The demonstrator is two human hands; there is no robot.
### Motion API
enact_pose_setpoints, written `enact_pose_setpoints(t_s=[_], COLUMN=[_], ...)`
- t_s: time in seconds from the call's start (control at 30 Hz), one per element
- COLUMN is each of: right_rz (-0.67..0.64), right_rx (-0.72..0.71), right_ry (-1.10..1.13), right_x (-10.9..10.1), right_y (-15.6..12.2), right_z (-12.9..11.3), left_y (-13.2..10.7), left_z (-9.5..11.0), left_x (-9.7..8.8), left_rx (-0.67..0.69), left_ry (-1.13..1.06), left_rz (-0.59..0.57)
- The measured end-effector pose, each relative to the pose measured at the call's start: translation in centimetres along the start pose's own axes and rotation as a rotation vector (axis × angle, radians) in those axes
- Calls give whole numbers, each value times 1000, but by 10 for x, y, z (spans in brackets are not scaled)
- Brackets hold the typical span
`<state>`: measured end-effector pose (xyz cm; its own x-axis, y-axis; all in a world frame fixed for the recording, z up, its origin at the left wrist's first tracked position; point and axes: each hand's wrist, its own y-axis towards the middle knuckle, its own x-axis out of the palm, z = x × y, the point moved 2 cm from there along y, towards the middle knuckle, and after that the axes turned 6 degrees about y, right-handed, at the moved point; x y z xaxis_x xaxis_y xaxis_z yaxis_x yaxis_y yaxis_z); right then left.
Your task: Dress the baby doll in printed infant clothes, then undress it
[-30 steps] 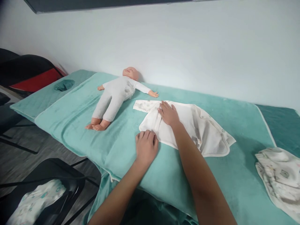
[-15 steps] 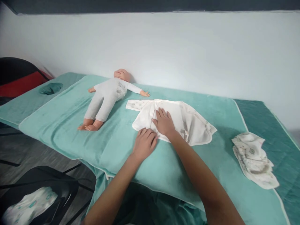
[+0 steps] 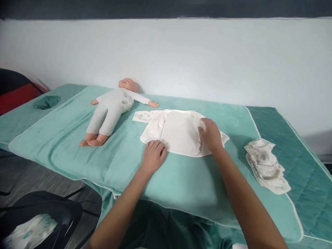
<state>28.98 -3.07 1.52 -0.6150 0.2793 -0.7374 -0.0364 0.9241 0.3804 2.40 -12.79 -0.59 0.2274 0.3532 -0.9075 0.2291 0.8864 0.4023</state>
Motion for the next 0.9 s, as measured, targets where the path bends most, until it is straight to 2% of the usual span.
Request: enact_pose_setpoints(t_s=[0.1,0.2,0.27,0.37,0.47,0.53,0.6,0.73,0.8,0.9], right_rz=[23,11,40,150,198,133,11,-252,-294,-287], right_rx=[137,287,325,217,-37,-181,-239,-199,-164,-128], right_ry=[-206,-184,-169,-210,-178,-110,-90,-277,-354,-389], right_x=[-4,-3,-3,-4,-2,3,12,30,34,33], right_y=[20,29,31,33,30,24,17,5,2,-2], right_z=[25,40,46,46,36,28,22,20,21,20], left_y=[1,2,4,5,6,5,4,1,-1,-4], left_z=[0,-1,-1,-1,-1,-1,-2,-3,-3,-3], left_x=[1,2,3,5,5,5,4,4,3,2], left_rx=[-6,-17,-28,-47,-46,-34,-13,31,28,23], left_ry=[11,15,16,15,5,-10,-37,-102,-112,-110], left_rz=[-9,-22,-28,-32,-15,13,44,123,158,160])
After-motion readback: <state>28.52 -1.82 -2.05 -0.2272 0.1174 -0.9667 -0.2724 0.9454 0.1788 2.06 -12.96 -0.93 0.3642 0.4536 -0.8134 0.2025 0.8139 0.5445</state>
